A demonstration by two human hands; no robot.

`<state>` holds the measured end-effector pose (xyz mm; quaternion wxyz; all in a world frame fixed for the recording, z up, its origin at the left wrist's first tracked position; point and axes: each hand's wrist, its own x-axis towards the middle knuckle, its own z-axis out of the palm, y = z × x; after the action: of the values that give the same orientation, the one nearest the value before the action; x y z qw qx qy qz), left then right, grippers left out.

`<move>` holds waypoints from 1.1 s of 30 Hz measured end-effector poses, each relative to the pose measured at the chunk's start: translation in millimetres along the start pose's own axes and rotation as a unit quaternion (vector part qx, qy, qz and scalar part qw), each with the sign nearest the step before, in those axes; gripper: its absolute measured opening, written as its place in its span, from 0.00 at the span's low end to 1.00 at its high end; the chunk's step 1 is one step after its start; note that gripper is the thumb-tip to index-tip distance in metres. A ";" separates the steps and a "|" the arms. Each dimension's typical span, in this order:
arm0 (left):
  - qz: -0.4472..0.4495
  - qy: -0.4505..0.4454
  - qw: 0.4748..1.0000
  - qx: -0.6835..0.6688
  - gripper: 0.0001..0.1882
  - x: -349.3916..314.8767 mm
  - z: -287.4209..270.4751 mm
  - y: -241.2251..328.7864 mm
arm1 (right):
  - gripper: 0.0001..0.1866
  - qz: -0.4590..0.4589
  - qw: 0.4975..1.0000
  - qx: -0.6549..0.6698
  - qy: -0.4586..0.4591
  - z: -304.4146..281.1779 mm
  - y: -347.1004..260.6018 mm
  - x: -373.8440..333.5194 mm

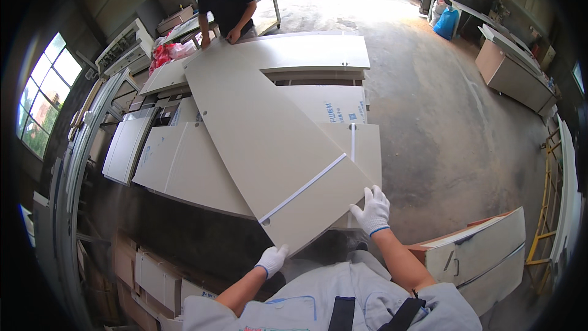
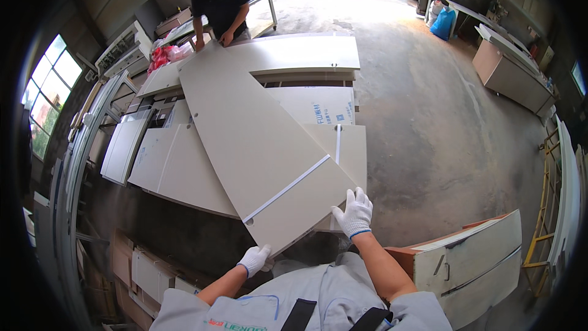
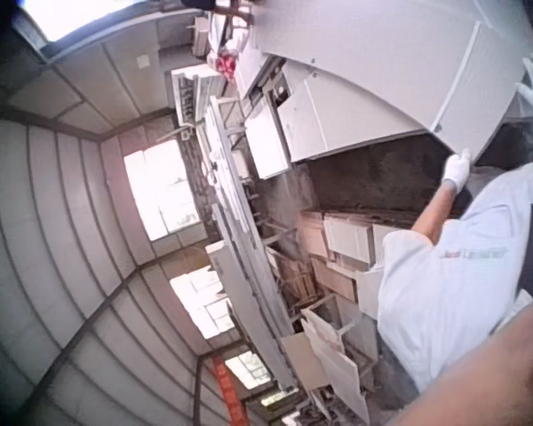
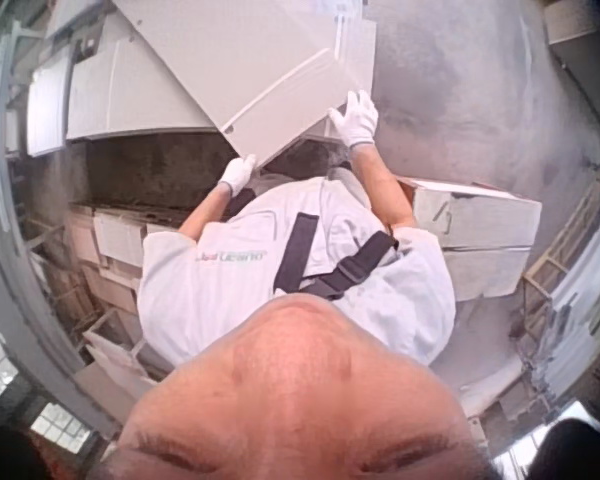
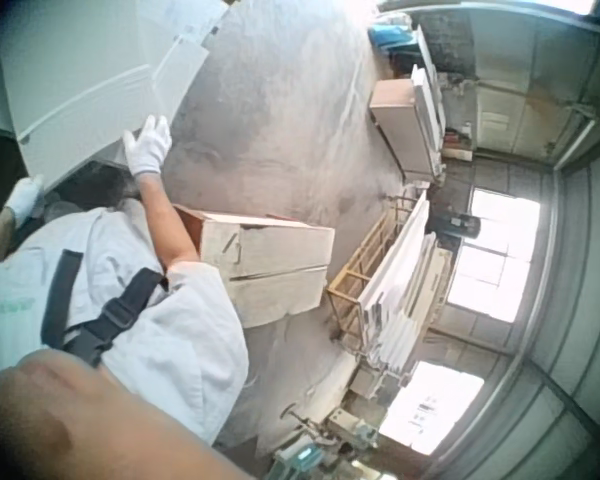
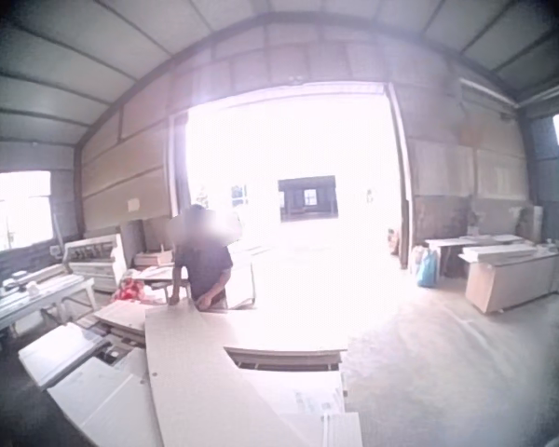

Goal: The person, with another individual, carries large white panels across a workshop and stacks them onto a pile.

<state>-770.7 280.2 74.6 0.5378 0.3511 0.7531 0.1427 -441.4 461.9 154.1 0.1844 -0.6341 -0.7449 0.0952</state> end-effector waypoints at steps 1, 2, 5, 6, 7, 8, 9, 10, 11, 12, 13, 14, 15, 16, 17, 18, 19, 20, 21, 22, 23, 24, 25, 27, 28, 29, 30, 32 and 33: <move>-0.017 -0.034 0.999 0.029 0.31 -3.2 5.4 37.2 | 0.39 0.019 1.000 0.016 -0.007 -0.7 10.9 10.0; -0.032 -0.071 0.995 0.059 0.31 -5.5 11.0 75.6 | 0.40 0.038 0.999 0.029 -0.016 -3.7 22.3 18.2; -0.059 -0.107 0.993 -0.008 0.30 -7.1 48.0 156.9 | 0.44 0.099 0.992 0.060 -0.053 -11.7 52.2 50.8; -0.056 -0.107 0.992 -0.027 0.29 -0.1 60.7 172.3 | 0.46 0.122 0.987 0.074 -0.068 -12.2 57.9 63.5; -0.056 -0.111 0.991 -0.043 0.28 6.1 71.3 186.7 | 0.47 0.151 0.981 0.087 -0.085 -10.6 61.3 72.9; -0.047 -0.122 0.990 -0.054 0.27 13.4 81.1 203.1 | 0.48 0.170 0.975 0.100 -0.107 -7.7 63.4 84.3; -0.036 -0.137 0.988 -0.067 0.25 22.4 92.7 219.5 | 0.50 0.189 0.968 0.106 -0.129 -5.1 68.7 97.3; -0.033 -0.163 0.979 -0.117 0.23 36.1 103.7 232.5 | 0.51 0.204 0.962 0.110 -0.148 -5.1 75.2 113.4; -0.016 -0.152 0.980 -0.127 0.23 50.4 112.1 246.3 | 0.51 0.205 0.959 0.114 -0.156 -3.3 80.5 130.4; -0.004 -0.143 0.980 -0.139 0.22 63.7 124.1 255.8 | 0.52 0.209 0.956 0.116 -0.169 1.7 87.6 142.4; 0.006 -0.129 0.981 -0.148 0.22 71.8 130.7 269.8 | 0.52 0.210 0.952 0.124 -0.184 6.3 92.4 156.3; 0.016 -0.124 0.981 -0.150 0.22 79.5 138.7 285.1 | 0.52 0.213 0.956 0.111 -0.167 7.8 100.2 171.3; 0.016 -0.119 0.980 -0.160 0.23 86.9 146.5 298.0 | 0.52 0.217 0.960 0.111 -0.141 12.1 107.8 189.0; 0.014 -0.108 0.979 -0.172 0.23 95.0 151.3 310.9 | 0.51 0.225 0.955 0.128 -0.144 15.5 113.7 208.1; 0.012 -0.095 0.978 -0.185 0.23 103.9 154.7 324.1 | 0.50 0.231 0.950 0.145 -0.148 18.4 120.1 229.6; 0.007 -0.094 0.978 -0.188 0.24 113.9 156.3 333.9 | 0.48 0.227 0.941 0.178 -0.175 18.9 123.6 251.0; 0.006 -0.092 0.977 -0.191 0.24 122.7 157.6 345.6 | 0.43 0.231 0.943 0.189 -0.151 20.6 124.5 270.9; 0.004 -0.090 0.976 -0.196 0.24 131.5 159.0 357.4 | 0.39 0.234 0.901 0.326 -0.164 36.9 140.7 291.9; 0.004 -0.081 0.977 -0.196 0.24 139.6 161.5 373.9 | 0.36 0.238 0.840 0.455 -0.174 51.2 155.3 314.0; -0.004 -0.066 0.977 -0.204 0.25 145.7 163.5 384.4 | 0.30 0.308 0.795 0.488 -0.186 29.1 131.3 330.0; -0.012 -0.052 0.976 -0.212 0.25 154.9 166.6 395.3 | 0.29 0.310 0.773 0.520 -0.188 50.3 136.2 349.5; -0.021 -0.040 0.967 -0.252 0.22 165.2 173.6 412.4 | 0.28 0.321 0.748 0.552 -0.180 64.6 153.7 365.7; -0.018 -0.026 0.959 -0.282 0.21 172.4 179.7 427.4 | 0.26 0.331 0.720 0.585 -0.174 77.2 167.4 383.0; -0.014 0.010 0.942 -0.336 0.18 183.6 189.1 444.1 | 0.18 0.352 0.713 0.563 -0.227 81.9 164.6 415.0; 0.027 0.056 0.951 -0.302 0.13 190.9 194.6 449.5 | 0.18 0.352 0.702 0.572 -0.238 89.7 169.5 432.5; 0.082 0.183 0.950 -0.238 0.14 192.4 199.7 446.6 | 0.18 0.354 0.690 0.580 -0.249 96.7 175.1 447.7; 0.135 0.306 0.927 -0.167 0.15 191.0 198.2 443.9 | 0.18 0.350 0.705 0.561 -0.257 98.7 178.3 463.1; 0.146 0.453 0.877 -0.067 0.18 180.5 185.0 431.3 | 0.17 0.335 0.705 0.561 -0.276 108.5 199.7 495.0; 0.103 0.488 0.866 -0.042 0.21 167.2 174.0 414.9 | 0.18 0.332 0.700 0.562 -0.289 109.4 201.6 504.9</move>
<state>-485.9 661.6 135.5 0.0983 0.2894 0.8721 0.3820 -365.8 1002.5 56.1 0.2387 -0.5600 -0.3111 0.7298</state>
